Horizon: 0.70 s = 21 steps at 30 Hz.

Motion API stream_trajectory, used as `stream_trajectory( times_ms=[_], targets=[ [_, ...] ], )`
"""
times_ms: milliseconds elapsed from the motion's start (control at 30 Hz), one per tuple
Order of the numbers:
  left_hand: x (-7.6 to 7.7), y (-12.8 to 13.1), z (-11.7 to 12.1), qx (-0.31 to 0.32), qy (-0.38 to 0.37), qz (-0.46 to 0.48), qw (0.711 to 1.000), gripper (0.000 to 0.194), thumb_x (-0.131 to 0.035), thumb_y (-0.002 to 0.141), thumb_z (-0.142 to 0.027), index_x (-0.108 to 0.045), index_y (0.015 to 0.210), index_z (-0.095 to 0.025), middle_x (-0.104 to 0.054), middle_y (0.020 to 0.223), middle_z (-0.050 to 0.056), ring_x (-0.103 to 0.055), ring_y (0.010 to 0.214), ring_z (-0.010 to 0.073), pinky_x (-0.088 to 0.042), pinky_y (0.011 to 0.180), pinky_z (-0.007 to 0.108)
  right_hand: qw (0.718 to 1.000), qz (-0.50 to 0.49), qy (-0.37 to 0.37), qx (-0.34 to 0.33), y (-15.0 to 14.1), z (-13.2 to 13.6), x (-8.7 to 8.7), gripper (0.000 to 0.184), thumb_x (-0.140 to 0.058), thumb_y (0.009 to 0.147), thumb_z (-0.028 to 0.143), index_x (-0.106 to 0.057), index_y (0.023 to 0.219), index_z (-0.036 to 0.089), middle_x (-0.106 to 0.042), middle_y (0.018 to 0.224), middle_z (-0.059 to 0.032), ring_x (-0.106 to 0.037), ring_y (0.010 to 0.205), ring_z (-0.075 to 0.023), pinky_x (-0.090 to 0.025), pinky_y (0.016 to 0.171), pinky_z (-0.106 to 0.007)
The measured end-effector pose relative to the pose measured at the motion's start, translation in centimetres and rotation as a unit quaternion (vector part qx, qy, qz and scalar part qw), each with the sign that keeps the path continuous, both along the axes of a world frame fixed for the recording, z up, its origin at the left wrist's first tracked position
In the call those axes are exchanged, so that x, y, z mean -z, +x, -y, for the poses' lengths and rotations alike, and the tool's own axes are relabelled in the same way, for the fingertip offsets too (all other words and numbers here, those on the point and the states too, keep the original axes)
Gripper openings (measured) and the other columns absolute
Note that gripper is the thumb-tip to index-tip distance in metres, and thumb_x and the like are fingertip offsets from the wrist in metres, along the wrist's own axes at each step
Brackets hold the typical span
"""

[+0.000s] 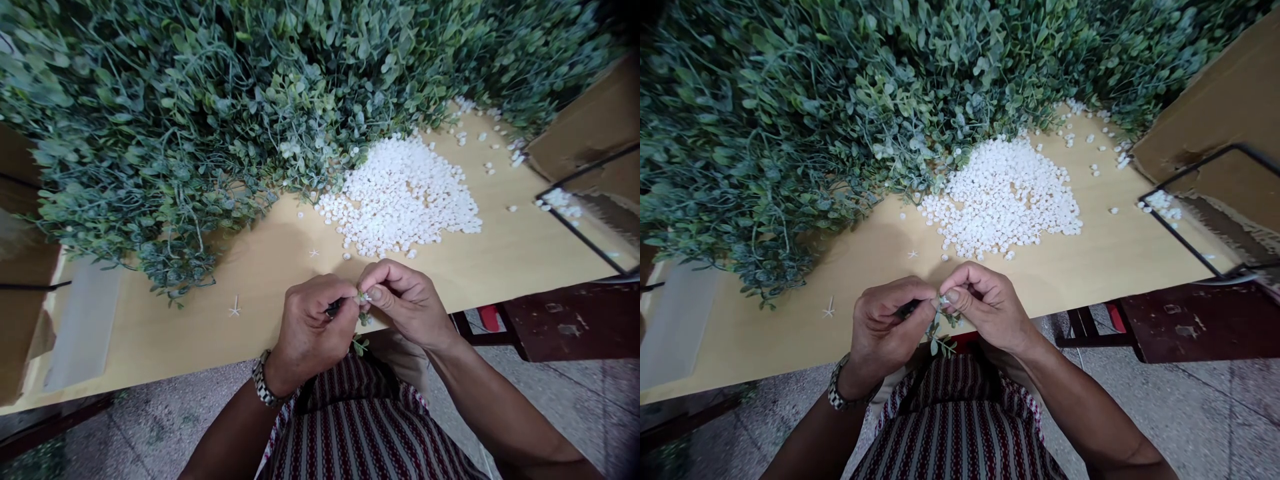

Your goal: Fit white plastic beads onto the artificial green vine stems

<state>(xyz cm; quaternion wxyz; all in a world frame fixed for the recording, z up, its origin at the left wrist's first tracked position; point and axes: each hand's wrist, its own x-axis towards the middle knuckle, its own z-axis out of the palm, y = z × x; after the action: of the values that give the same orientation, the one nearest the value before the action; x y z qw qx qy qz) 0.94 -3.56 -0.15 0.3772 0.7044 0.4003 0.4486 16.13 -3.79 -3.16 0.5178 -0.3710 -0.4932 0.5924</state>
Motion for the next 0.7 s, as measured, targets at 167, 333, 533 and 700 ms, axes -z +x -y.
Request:
stream_trajectory(
  times_ms=[167,333,533,700],
  targets=[
    [0.1,0.2,-0.1,-0.001,-0.01,-0.002,1.0,0.018,-0.055,0.076,-0.003,-0.062,0.062,-0.013,-0.059,0.057,-0.002,-0.05,0.053,0.0064,-0.041,0.055,0.019,0.999,0.025,0.015,0.015,-0.3,0.0,0.0,0.01,-0.064,0.081,0.027,-0.062,0.077,0.018,-0.058,0.06,0.0027,-0.053,0.053,-0.0077,-0.045,0.049,-0.019],
    [-0.3,-0.3,-0.4,-0.046,-0.132,0.084,0.987,0.009,-0.061,0.075,-0.011,-0.065,0.068,-0.015,-0.062,0.06,-0.001,-0.052,0.05,0.0071,-0.041,0.048,0.018,0.996,0.006,0.075,0.053,0.0,-0.3,0.0,0.013,-0.058,0.086,0.026,-0.064,0.097,0.023,-0.065,0.079,-0.0006,-0.06,0.068,-0.0115,-0.052,0.061,-0.026],
    [-0.6,-1.2,-1.3,-0.143,-0.2,0.231,0.941,0.004,-0.064,0.072,-0.015,-0.063,0.068,-0.015,-0.064,0.058,-0.001,-0.051,0.048,0.007,-0.042,0.047,0.018,0.959,0.156,0.178,0.153,1.7,1.1,-0.3,0.016,-0.058,0.085,0.016,-0.065,0.096,0.024,-0.062,0.08,-0.0004,-0.058,0.074,-0.0129,-0.049,0.065,-0.026],
    [-0.7,-0.9,-1.1,-0.149,-0.196,0.252,0.936,0.004,-0.063,0.071,-0.017,-0.062,0.068,-0.015,-0.065,0.059,0.001,-0.05,0.048,0.0074,-0.041,0.046,0.019,0.951,0.254,0.158,0.076,1.4,1.9,-0.4,0.032,-0.06,0.083,0.017,-0.056,0.114,0.025,-0.06,0.092,-0.002,-0.057,0.082,-0.014,-0.049,0.074,-0.028]
  ],
)
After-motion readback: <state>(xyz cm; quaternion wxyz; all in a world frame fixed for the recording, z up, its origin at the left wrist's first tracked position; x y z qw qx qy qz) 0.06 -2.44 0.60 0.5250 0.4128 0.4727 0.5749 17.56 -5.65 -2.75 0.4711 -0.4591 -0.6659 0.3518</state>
